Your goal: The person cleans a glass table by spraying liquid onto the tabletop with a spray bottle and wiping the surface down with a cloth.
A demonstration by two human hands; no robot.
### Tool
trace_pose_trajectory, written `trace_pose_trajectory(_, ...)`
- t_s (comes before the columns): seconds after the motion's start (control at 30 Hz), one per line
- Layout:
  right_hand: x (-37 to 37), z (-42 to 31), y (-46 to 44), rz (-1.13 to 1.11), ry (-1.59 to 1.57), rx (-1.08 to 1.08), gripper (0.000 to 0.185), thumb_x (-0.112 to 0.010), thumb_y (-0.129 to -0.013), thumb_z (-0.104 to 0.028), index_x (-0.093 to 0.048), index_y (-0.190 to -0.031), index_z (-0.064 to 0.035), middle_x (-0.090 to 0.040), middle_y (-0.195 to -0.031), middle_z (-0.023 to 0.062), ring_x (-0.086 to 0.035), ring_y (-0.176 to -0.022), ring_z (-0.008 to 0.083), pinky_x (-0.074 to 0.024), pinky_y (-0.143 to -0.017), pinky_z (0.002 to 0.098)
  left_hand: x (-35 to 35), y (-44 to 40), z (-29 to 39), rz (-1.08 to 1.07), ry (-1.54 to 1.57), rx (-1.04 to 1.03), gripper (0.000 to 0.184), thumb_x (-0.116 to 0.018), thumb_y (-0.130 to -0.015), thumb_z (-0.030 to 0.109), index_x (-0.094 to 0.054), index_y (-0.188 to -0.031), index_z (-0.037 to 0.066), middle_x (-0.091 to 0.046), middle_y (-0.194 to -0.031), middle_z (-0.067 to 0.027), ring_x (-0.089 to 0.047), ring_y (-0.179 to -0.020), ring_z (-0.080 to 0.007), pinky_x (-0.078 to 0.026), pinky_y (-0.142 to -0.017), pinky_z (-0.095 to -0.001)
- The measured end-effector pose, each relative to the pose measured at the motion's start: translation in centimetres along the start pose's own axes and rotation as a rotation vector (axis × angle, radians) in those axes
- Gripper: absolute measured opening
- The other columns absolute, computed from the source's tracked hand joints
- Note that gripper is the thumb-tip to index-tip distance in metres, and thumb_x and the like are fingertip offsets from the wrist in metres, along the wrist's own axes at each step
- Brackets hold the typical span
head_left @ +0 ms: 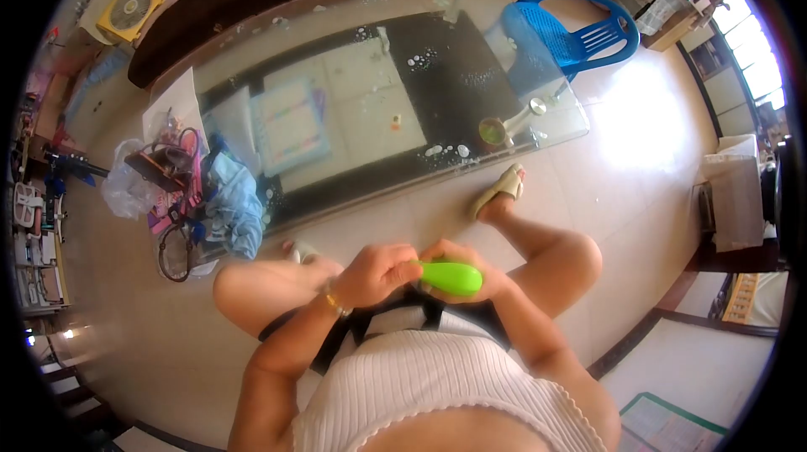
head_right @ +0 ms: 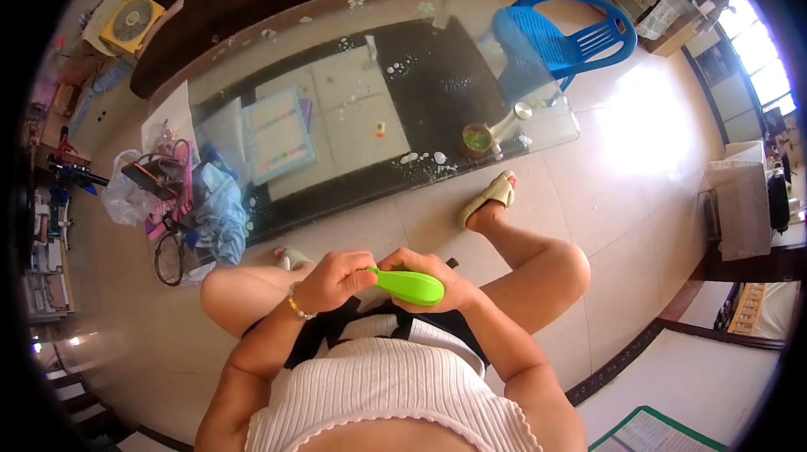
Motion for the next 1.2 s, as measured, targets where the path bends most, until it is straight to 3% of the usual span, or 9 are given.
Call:
trace_pose_trajectory(0.23, -0.1, -0.4, 0.0, 0.026, 0.24, 0.102, 0.051, -0.069, -0.064, -0.008, -0.052, -0.112, -0.0067, -0.062, -0.096, 0.0106, -0.059, -0.084, 0.0323, -0.0459, -0.074, 0.0379, -2.2, 1.8, -3.9, -0.161, 0.46, 0.445, 0.041, -0.048, -0.095, 0.04, -0.054, -0.073, 0.006, -0.048, -0.065, 0.0041, -0.038, -0.054, -0.0032, -0.031, -0.047, -0.0181)
trace_pose_trajectory(0.33, 0.1, -0.3, 0.0, 0.057, 0.24, 0.113, 0.052, -0.069, -0.063, -0.008, -0.052, -0.112, -0.007, -0.062, -0.096, 0.0107, -0.058, -0.085, 0.0335, -0.0457, -0.073, 0.0386, -2.0, 1.7, -4.2, -0.141, 0.403, 0.461, 0.041, -0.046, -0.095, 0.041, -0.056, -0.076, 0.006, -0.049, -0.063, 0.0013, -0.039, -0.052, -0.0049, -0.031, -0.045, -0.0187)
trace_pose_trajectory(0.47, 0.3, -0.5, -0.1, 0.088, 0.144, 0.132, 0.05, -0.07, -0.064, -0.008, -0.052, -0.111, -0.0054, -0.061, -0.102, 0.0117, -0.059, -0.09, 0.0334, -0.0466, -0.077, 0.0382, -3.6, 3.1, -6.4, -0.004, 0.963, 0.655, 0.045, -0.042, -0.095, 0.046, -0.056, -0.081, 0.006, -0.052, -0.06, -0.0047, -0.044, -0.048, -0.0102, -0.032, -0.041, -0.021)
trace_pose_trajectory(0.7, -0.4, -1.2, 0.3, 0.06, 0.004, 0.244, 0.042, -0.068, -0.069, -0.011, -0.052, -0.107, -0.0031, -0.059, -0.106, 0.0137, -0.059, -0.093, 0.0331, -0.0474, -0.078, 0.0375, -7.0, 3.5, -5.1, -0.195, 1.424, 0.451, 0.043, -0.051, -0.092, 0.042, -0.055, -0.07, 0.006, -0.056, -0.057, -0.006, -0.048, -0.042, -0.0128, -0.034, -0.037, -0.023)
trace_pose_trajectory(0.87, -0.8, -1.5, 1.6, 0.07, -0.027, 0.288, 0.039, -0.068, -0.072, -0.013, -0.052, -0.107, -0.0033, -0.058, -0.104, 0.0143, -0.057, -0.093, 0.0322, -0.0453, -0.08, 0.0384, -8.4, 4.7, -5.6, -0.19, 1.376, 0.585, 0.043, -0.053, -0.091, 0.041, -0.058, -0.066, 0.006, -0.056, -0.053, -0.0066, -0.053, -0.043, -0.0156, -0.037, -0.035, -0.0249)
trace_pose_trajectory(1.0, 1.6, 3.9, 3.1, 0.299, 0.403, 0.095, 0.049, -0.071, -0.068, -0.014, -0.054, -0.114, -0.0073, -0.059, -0.103, 0.0098, -0.054, -0.091, 0.032, -0.0422, -0.081, 0.0391, -6.4, 2.5, -9.7, 0.173, 1.065, 0.826, 0.037, -0.049, -0.095, 0.031, -0.06, -0.071, 0.004, -0.057, -0.058, -0.0066, -0.053, -0.051, -0.0139, -0.043, -0.053, -0.0229)
trace_pose_trajectory(1.03, 2.5, 5.1, 3.6, 0.429, 0.488, 0.12, 0.046, -0.072, -0.07, -0.014, -0.055, -0.112, -0.0078, -0.061, -0.097, 0.008, -0.056, -0.085, 0.0256, -0.0434, -0.075, 0.0362, -5.3, 1.9, -10.0, 0.25, 0.931, 0.77, 0.032, -0.051, -0.093, 0.027, -0.06, -0.073, 0.004, -0.058, -0.06, -0.0057, -0.052, -0.052, -0.0125, -0.042, -0.053, -0.0225)
trace_pose_trajectory(1.1, 4.4, 14.0, 6.6, 0.876, -0.15, -0.148, 0.041, -0.073, -0.073, -0.014, -0.056, -0.11, -0.0077, -0.06, -0.089, 0.004, -0.056, -0.078, 0.0168, -0.0441, -0.069, 0.0314, -3.5, 0.3, -10.6, 0.383, 0.663, 0.63, 0.022, -0.056, -0.091, 0.019, -0.061, -0.076, 0.003, -0.059, -0.064, -0.0037, -0.052, -0.055, -0.0096, -0.042, -0.053, -0.0219)
trace_pose_trajectory(1.2, 8.4, 23.9, 12.6, 1.427, -0.245, -0.384, 0.034, -0.073, -0.076, -0.018, -0.057, -0.105, -0.0093, -0.058, -0.083, 0.0014, -0.054, -0.073, 0.0126, -0.0452, -0.065, 0.0282, 0.0, 0.8, -9.9, 0.407, 0.151, 0.419, 0.021, -0.055, -0.09, 0.013, -0.057, -0.072, 0.002, -0.057, -0.064, -0.0016, -0.051, -0.059, -0.0093, -0.039, -0.053, -0.0223)
Point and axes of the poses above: each hand's wrist, its own y-axis away from the middle knuckle, its own x-axis out of the back of the hand, z = x × y, the point moved 9 cm from there along -y, towards the middle knuckle
